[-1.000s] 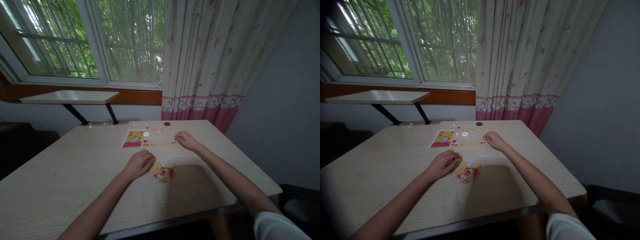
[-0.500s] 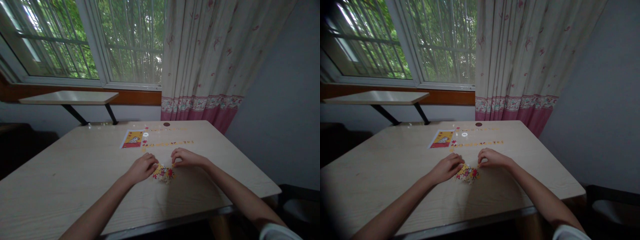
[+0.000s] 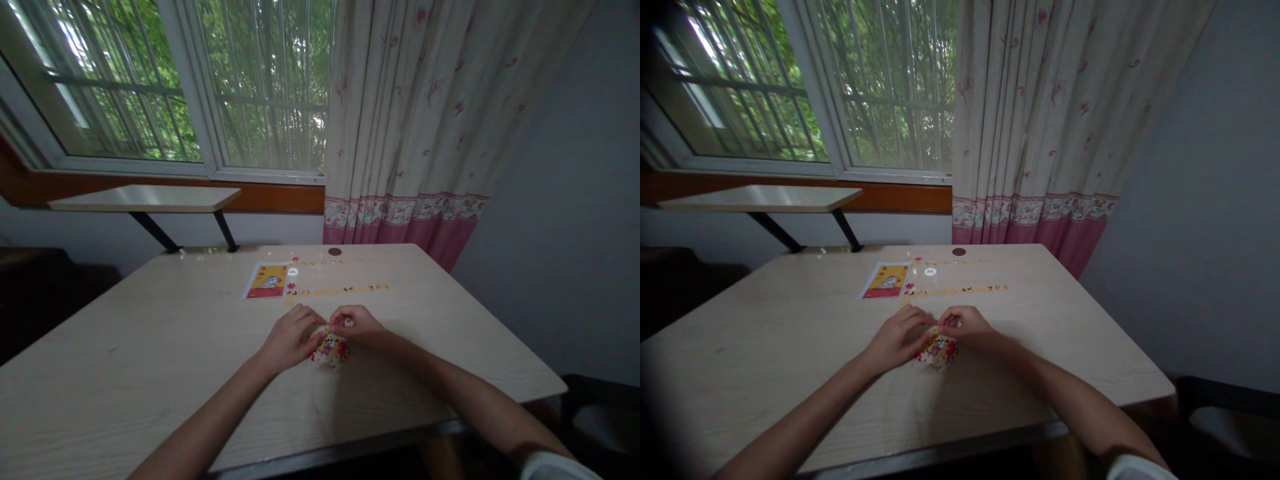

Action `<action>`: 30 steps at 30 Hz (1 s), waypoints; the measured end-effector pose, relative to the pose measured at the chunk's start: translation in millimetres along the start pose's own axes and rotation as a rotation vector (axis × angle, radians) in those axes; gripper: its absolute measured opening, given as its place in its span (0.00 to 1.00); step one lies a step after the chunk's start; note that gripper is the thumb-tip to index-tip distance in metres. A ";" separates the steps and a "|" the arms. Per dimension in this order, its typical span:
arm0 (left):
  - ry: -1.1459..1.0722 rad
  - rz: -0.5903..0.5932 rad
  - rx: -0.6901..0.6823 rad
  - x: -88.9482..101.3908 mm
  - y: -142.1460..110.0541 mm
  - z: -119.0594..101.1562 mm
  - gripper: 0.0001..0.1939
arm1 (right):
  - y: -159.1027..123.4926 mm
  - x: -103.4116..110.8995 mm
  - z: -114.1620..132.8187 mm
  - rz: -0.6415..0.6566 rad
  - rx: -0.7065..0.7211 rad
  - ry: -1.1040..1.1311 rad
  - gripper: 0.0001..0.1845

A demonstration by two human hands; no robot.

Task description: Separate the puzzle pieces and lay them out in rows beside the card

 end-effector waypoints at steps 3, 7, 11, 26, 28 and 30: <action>0.012 -0.037 -0.016 0.0 -0.5 -0.2 0.09 | 2.0 -2.7 -5.9 -0.030 -0.039 0.099 0.14; 0.012 -0.050 -0.051 -1.2 -0.6 0.4 0.09 | 3.5 -5.2 -11.0 -0.072 -0.106 0.209 0.19; -0.005 -0.075 -0.065 -1.7 -1.1 0.9 0.07 | 3.4 -6.8 -6.0 -0.061 -0.095 0.221 0.19; -0.049 -0.230 -0.009 1.4 -0.6 8.3 0.06 | -3.4 0.2 9.7 -0.301 0.429 -0.547 0.05; -0.051 -0.210 -0.004 1.3 -0.4 7.7 0.08 | -3.2 1.1 10.7 -0.310 0.445 -0.569 0.06; -0.051 -0.200 0.001 2.0 -0.4 8.7 0.10 | -3.0 5.4 12.8 -0.329 0.470 -0.592 0.06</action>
Point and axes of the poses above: each hand's wrist, its own y-axis towards the middle knuckle, its own x-axis out of the back of the hand, z = x × y, the point moved 2 cm from there along y, towards the middle knuckle, and after that the axes turned 5 degrees about x, right-handed, at the moved point
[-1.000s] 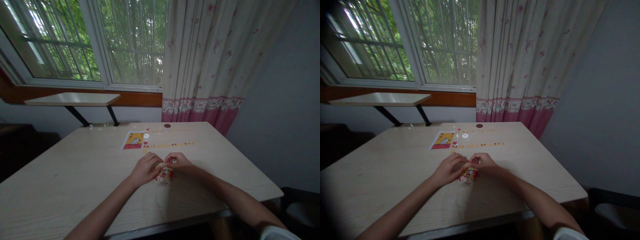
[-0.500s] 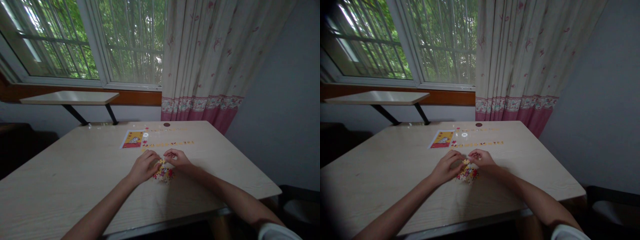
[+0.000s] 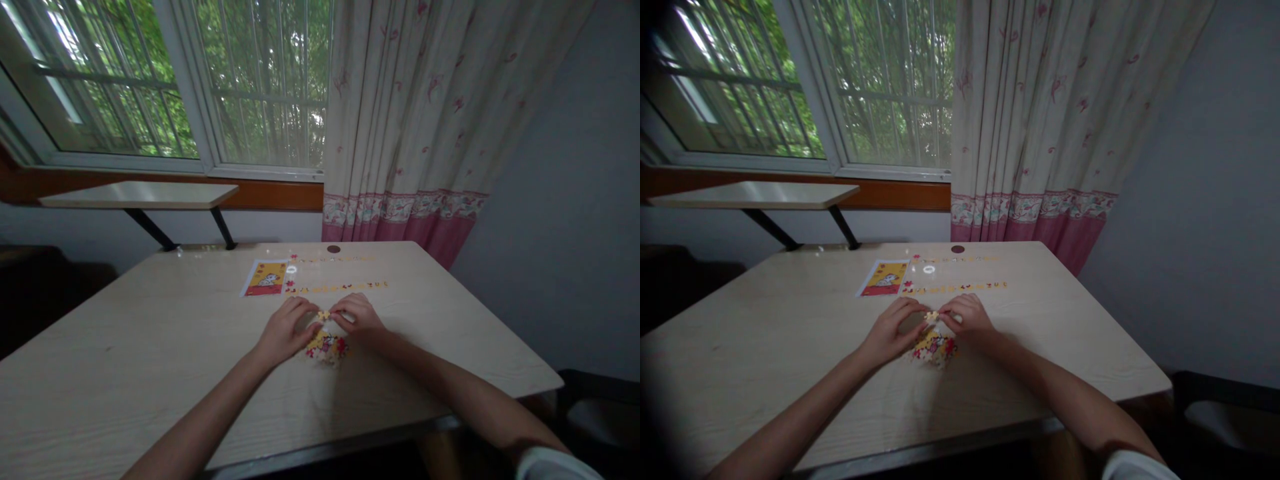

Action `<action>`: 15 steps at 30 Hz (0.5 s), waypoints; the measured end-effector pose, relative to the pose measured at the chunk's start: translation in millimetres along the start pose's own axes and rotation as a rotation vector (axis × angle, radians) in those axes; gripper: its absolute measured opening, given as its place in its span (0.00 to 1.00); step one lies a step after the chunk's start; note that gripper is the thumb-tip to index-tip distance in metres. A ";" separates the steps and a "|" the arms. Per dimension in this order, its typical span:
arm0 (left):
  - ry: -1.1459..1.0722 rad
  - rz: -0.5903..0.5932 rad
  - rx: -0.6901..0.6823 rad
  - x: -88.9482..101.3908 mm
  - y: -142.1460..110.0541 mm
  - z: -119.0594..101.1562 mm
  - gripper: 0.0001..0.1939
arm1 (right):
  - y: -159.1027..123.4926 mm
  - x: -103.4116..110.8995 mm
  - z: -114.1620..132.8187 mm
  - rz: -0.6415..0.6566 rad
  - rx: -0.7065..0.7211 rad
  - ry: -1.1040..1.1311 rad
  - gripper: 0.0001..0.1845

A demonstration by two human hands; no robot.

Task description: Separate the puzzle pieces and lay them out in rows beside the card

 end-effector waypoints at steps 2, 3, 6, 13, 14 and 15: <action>0.007 0.010 -0.002 2.0 -0.1 3.8 0.11 | 2.0 8.3 -3.7 -0.045 0.024 -0.034 0.07; 0.015 0.020 -0.004 3.5 -0.4 6.9 0.11 | 2.7 13.7 -7.1 -0.073 0.024 -0.053 0.07; 0.061 0.068 0.001 9.1 -2.0 19.8 0.08 | 2.3 31.3 -22.5 -0.149 -0.050 -0.122 0.07; 0.131 0.187 0.083 17.3 -5.9 39.3 0.10 | -6.6 45.2 -56.3 -0.206 -0.258 -0.185 0.10; 0.132 0.195 0.085 17.3 -6.0 39.1 0.11 | -7.3 44.2 -58.1 -0.204 -0.267 -0.181 0.10; 0.132 0.203 0.086 17.2 -5.9 38.5 0.11 | -7.6 43.2 -59.1 -0.200 -0.269 -0.176 0.10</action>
Point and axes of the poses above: each hand's wrist, its own y-axis towards the middle knuckle, its own x-axis out of the back of the hand, z = x × y, the point moved 2 cm from there along y, towards the middle knuckle, and after that the axes turned 5 degrees about x, right-handed, at the moved point
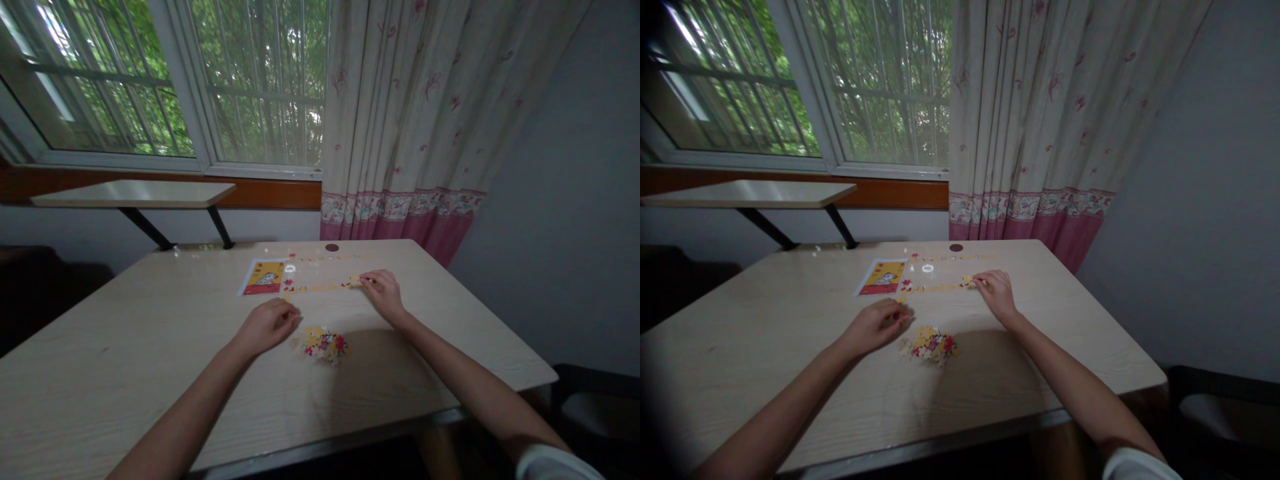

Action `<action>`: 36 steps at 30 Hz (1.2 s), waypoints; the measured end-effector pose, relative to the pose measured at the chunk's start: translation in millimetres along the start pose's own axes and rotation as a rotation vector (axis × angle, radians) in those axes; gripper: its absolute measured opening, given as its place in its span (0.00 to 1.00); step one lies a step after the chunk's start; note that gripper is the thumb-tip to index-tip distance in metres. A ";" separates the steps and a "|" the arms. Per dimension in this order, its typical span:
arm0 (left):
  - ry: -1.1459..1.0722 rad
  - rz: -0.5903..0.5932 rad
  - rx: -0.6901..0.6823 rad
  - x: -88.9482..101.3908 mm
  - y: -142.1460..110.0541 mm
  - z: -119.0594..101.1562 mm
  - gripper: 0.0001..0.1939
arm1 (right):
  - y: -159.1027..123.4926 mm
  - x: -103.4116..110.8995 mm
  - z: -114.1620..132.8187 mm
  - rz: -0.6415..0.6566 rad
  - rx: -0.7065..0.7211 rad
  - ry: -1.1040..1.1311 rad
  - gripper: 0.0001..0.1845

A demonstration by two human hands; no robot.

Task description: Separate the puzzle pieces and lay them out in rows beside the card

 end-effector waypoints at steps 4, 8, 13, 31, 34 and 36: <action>0.014 0.030 0.003 -0.7 0.3 -2.4 0.11 | -0.6 -1.4 1.2 -0.002 0.038 -0.002 0.10; 0.026 0.040 0.008 -1.0 0.1 -2.8 0.12 | -0.2 -0.5 3.9 -0.032 0.081 -0.009 0.09; 0.019 0.050 0.012 -1.7 0.0 -3.5 0.11 | 17.3 -13.6 5.3 0.079 0.060 0.000 0.09; -0.015 0.015 0.041 -2.4 -0.7 -2.1 0.11 | 101.8 -184.7 16.6 0.498 -0.269 -0.060 0.10; -0.015 0.016 0.034 -2.8 -0.7 -1.3 0.11 | 99.4 -189.9 15.4 0.524 -0.269 -0.081 0.10; -0.022 0.010 0.027 -3.2 -0.7 -0.8 0.11 | 99.2 -191.2 14.8 0.534 -0.263 -0.088 0.10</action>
Point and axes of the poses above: each hand's wrist, its own y-axis towards the middle knuckle, its own x-axis out of the back of the hand, z = x × y, the point moved 2 cm from there along y, towards the middle knuckle, and after that the axes turned 5 degrees about x, right-handed, at the moved point
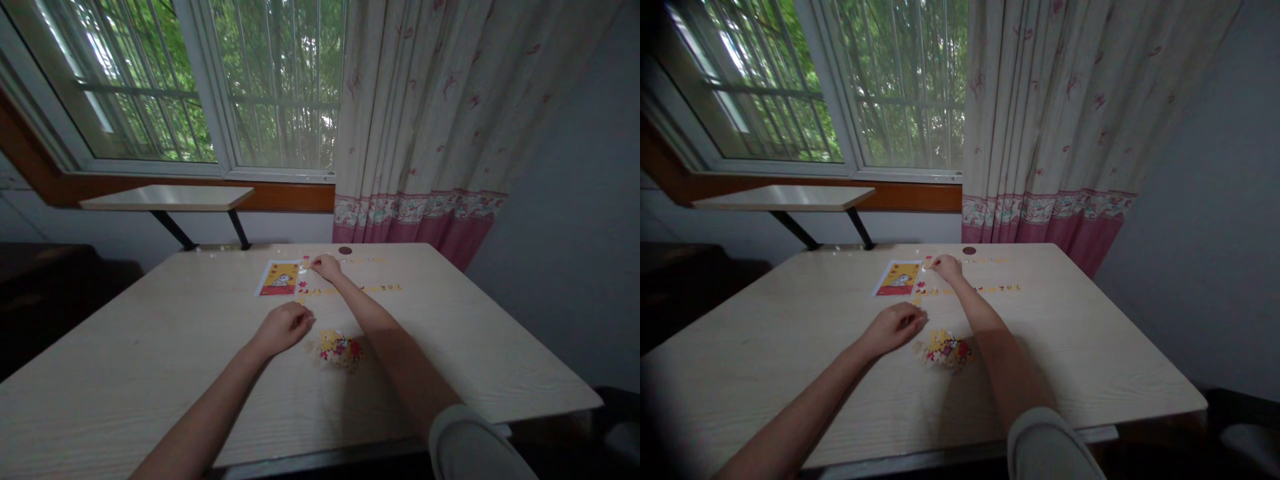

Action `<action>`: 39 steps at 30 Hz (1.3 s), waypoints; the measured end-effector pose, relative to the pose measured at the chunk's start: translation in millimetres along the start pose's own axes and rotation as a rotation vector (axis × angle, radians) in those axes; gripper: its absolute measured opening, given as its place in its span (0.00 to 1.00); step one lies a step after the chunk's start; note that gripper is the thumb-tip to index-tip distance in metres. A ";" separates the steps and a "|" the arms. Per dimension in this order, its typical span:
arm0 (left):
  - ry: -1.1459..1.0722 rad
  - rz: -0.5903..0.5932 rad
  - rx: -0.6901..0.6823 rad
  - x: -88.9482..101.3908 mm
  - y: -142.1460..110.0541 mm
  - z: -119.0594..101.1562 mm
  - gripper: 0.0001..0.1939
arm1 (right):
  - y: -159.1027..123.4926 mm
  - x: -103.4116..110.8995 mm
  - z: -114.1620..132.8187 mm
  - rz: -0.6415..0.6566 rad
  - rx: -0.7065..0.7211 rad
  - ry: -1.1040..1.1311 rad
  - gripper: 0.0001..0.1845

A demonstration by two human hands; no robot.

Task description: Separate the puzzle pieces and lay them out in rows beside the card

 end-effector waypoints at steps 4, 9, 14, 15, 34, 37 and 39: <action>-0.010 -0.004 -0.005 -0.2 0.3 0.2 0.11 | 0.8 -1.0 2.7 0.002 0.021 -0.012 0.11; 0.000 -0.007 0.005 -0.7 0.4 0.3 0.11 | 0.7 -5.3 9.1 -0.006 0.026 -0.033 0.11; -0.012 -0.003 0.008 -0.1 -0.3 1.1 0.12 | 0.8 -6.1 11.5 -0.015 0.041 -0.040 0.11; -0.015 -0.003 0.012 0.5 -0.5 1.3 0.12 | 0.8 -4.2 10.4 -0.021 0.047 -0.041 0.11; 0.034 0.001 0.061 3.3 1.5 4.6 0.12 | -52.6 124.6 -196.3 -0.043 -0.158 -0.266 0.14; 0.034 -0.003 0.058 3.4 1.1 4.9 0.12 | -54.2 117.9 -201.0 -0.031 -0.166 -0.270 0.14; 0.038 -0.003 0.060 3.3 1.0 5.5 0.12 | -53.3 114.4 -201.8 -0.035 -0.180 -0.274 0.14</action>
Point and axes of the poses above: each hand's wrist, its own y-axis towards the middle knuckle, its own x-axis out of the back of the hand, z = x × y, the point moved 2 cm from there along y, towards the middle knuckle, and after that the axes turned 5 degrees about x, right-handed, at the moved point
